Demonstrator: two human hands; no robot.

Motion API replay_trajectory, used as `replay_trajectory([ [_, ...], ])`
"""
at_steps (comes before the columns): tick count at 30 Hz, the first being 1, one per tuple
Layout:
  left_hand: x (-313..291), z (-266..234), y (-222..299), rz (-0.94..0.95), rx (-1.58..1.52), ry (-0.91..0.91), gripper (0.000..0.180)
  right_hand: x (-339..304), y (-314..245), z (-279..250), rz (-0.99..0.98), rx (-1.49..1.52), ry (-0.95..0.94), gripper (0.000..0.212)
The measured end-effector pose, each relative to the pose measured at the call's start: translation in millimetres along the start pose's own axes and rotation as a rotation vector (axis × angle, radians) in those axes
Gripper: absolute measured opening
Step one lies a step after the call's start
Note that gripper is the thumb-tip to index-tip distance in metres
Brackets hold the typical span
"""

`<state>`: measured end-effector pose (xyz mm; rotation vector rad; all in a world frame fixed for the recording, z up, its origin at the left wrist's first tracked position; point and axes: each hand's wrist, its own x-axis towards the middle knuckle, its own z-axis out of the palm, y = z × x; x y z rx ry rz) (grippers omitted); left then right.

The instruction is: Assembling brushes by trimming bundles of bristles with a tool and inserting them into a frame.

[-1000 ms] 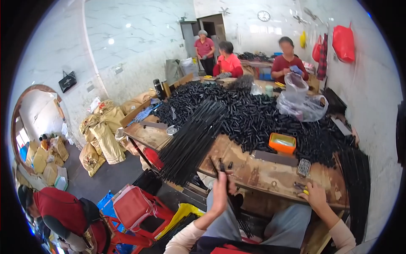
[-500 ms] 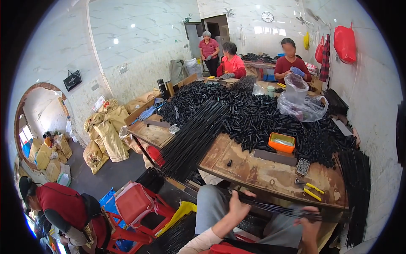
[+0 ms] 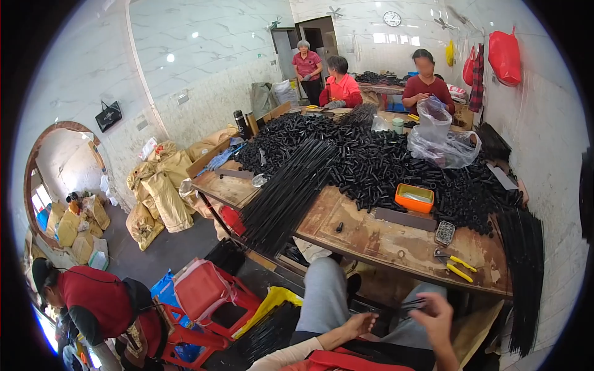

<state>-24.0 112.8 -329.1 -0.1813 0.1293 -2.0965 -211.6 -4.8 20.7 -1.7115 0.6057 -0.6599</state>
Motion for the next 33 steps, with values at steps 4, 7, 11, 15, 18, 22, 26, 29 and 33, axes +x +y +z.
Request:
replay_trajectory([
  [4, 35, 252, -25, 0.665, 1.344, 0.673, 0.033, 12, 35, 40, 0.032, 0.209, -0.144, 0.038],
  [7, 32, 283, -45, 0.808, 1.513, 0.475, 0.034, 20, 3, 41, 0.113, 0.319, -0.24, 0.035],
  [11, 32, 281, -68, 0.927, 1.427, 0.557, 0.032, 22, 3, 34, 0.136, 0.348, -0.146, 0.037],
  [15, 31, 285, -55, 0.788, 1.425, 0.459, 0.027, 20, 11, 34, 0.16, 0.411, -0.048, 0.037],
  [18, 36, 299, -39, 0.791, 1.48, 0.471, 0.018, 35, 9, 29, 0.161, 0.393, -0.071, 0.034],
  [22, 27, 331, -20, 0.732, 1.518, 0.58, 0.015, 68, -4, 27, 0.201, 0.334, -0.299, 0.026],
  [26, 36, 344, -7, 0.579, 1.408, 0.392, 0.015, 75, 2, 12, 0.186, 0.452, -0.423, 0.022],
  [29, 50, 334, -4, 0.604, 1.402, 0.373, 0.015, 70, 14, 10, 0.104, 0.507, -0.309, 0.023],
  [33, 54, 335, -23, 0.909, 1.53, 0.569, 0.015, 63, 12, 28, -0.05, 0.526, -0.007, 0.025],
])
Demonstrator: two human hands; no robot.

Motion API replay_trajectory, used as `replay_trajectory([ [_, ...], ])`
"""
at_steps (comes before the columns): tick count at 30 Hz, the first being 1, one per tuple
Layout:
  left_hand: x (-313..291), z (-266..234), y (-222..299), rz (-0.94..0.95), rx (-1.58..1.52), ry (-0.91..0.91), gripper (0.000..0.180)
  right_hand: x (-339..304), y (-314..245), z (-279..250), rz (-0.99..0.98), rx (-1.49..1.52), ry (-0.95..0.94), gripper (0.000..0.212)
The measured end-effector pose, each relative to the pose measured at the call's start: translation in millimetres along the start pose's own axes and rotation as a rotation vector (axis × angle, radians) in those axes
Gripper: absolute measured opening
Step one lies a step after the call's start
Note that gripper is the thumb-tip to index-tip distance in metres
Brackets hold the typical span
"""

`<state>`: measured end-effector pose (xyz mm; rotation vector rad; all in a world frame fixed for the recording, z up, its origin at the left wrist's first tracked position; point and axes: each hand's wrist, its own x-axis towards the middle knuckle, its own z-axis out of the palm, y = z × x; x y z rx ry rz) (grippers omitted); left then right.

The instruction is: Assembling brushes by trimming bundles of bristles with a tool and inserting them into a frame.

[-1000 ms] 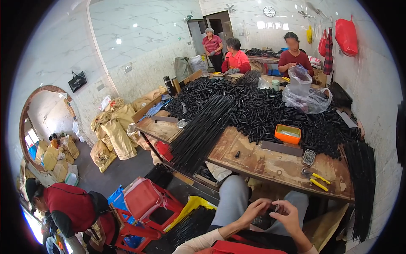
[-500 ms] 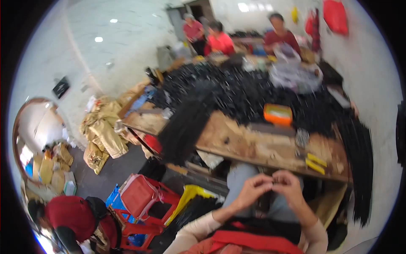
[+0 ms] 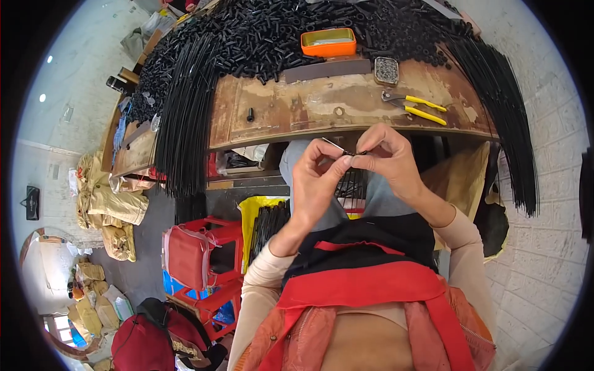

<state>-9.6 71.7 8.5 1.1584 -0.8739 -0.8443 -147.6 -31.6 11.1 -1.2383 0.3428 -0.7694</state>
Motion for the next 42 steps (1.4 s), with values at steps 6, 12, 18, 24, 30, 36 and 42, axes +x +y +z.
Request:
replay_trajectory([
  [6, -11, -23, 15, -0.158, -0.179, -0.187, 0.013, -13, -11, 12, -0.02, -0.142, -0.107, 0.03],
  [12, -9, -27, 19, -0.214, -0.313, -0.512, 0.013, -26, -24, 5, 0.059, 0.007, -0.307, 0.026],
  [18, -9, -28, 16, -0.238, -0.363, -0.577, 0.016, -10, -20, -4, 0.279, 0.124, -0.464, 0.024],
  [24, 1, -33, 26, -0.164, -0.297, -0.487, 0.016, 9, -13, -1, 0.365, 0.29, -0.479, 0.026],
  [30, 3, -18, 23, -0.137, -0.27, -0.274, 0.013, 1, -23, 4, 0.095, 0.062, -0.28, 0.026],
  [36, -11, -20, 30, -0.133, -0.145, -0.515, 0.014, -22, -42, -2, 0.02, -0.054, -0.321, 0.02],
  [42, -5, -16, 5, -0.142, -0.208, -0.446, 0.014, -15, -41, -8, 0.028, -0.068, -0.301, 0.02],
])
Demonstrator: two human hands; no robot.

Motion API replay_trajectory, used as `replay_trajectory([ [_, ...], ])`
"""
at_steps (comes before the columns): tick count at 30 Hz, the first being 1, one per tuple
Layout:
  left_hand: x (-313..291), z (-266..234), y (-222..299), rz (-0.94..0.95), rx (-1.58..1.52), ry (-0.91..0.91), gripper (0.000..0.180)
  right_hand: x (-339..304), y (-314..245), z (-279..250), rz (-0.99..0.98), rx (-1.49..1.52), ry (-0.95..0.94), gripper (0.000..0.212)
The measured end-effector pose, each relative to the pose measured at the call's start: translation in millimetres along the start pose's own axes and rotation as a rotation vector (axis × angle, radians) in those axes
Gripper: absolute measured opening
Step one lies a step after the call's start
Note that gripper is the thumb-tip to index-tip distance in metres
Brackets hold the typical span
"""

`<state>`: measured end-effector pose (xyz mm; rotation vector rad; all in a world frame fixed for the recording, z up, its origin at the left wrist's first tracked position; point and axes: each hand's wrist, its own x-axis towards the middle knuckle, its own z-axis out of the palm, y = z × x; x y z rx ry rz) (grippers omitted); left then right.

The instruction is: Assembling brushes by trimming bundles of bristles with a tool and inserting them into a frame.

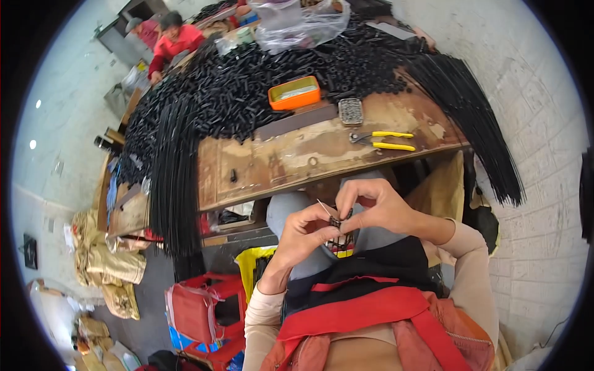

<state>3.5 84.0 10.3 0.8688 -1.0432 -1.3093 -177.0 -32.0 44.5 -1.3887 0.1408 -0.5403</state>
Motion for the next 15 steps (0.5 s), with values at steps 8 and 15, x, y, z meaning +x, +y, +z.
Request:
replay_trajectory([
  [8, 45, -5, -9, 0.014, 0.032, 0.121, 0.011, 26, -1, -60, 0.153, -0.218, 0.026, 0.019],
  [15, 80, -10, -18, -0.104, 0.077, 0.235, 0.01, 85, 44, -237, -0.168, -1.061, 0.411, 0.022],
])
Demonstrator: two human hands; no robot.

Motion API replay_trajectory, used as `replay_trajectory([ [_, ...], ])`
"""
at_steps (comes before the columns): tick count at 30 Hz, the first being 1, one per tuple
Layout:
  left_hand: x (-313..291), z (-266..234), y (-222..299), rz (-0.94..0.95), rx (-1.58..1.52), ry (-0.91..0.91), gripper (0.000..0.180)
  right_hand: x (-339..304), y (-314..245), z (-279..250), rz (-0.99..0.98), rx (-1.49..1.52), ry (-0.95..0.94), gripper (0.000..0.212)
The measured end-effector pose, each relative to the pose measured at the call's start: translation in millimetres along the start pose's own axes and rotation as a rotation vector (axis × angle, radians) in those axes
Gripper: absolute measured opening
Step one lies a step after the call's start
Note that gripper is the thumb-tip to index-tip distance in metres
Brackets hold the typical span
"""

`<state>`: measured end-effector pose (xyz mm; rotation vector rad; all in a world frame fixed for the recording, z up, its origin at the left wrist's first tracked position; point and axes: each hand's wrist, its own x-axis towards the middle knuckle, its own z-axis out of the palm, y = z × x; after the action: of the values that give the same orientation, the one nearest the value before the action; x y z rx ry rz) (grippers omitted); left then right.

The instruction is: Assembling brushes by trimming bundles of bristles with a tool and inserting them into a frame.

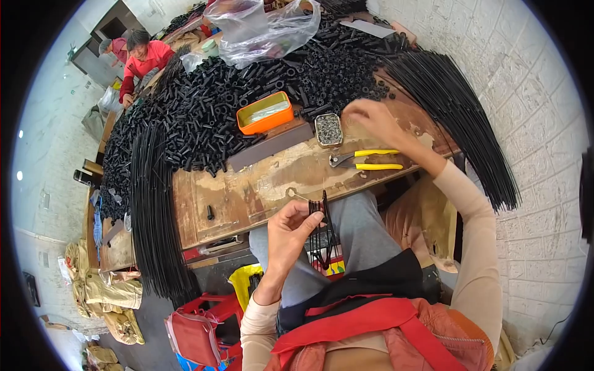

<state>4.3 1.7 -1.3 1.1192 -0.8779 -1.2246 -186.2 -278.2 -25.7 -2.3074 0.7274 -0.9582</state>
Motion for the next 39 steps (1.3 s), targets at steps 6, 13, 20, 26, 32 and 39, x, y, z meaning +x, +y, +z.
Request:
replay_trajectory([
  [6, 12, 2, 4, -0.013, 0.019, -0.035, 0.008, 33, 40, 17, -0.174, -0.291, -0.005, 0.022],
  [13, 3, -3, -8, -0.008, -0.063, -0.038, 0.012, 15, 14, 11, -0.035, -0.12, 0.073, 0.025],
  [20, -13, 18, 21, 0.006, 0.051, -0.215, 0.04, -47, -160, -9, 0.194, 0.781, -0.328, 0.019],
  [26, -34, 18, 35, 0.013, -0.054, -0.225, 0.043, -67, -192, -28, 0.172, 0.682, -0.352, 0.018],
  [32, -49, 21, 36, 0.058, -0.057, -0.227, 0.036, -79, -210, -32, 0.152, 0.742, -0.395, 0.013],
  [39, -60, 25, 41, 0.065, 0.004, -0.225, 0.028, -86, -218, -36, 0.149, 0.629, -0.418, 0.009],
])
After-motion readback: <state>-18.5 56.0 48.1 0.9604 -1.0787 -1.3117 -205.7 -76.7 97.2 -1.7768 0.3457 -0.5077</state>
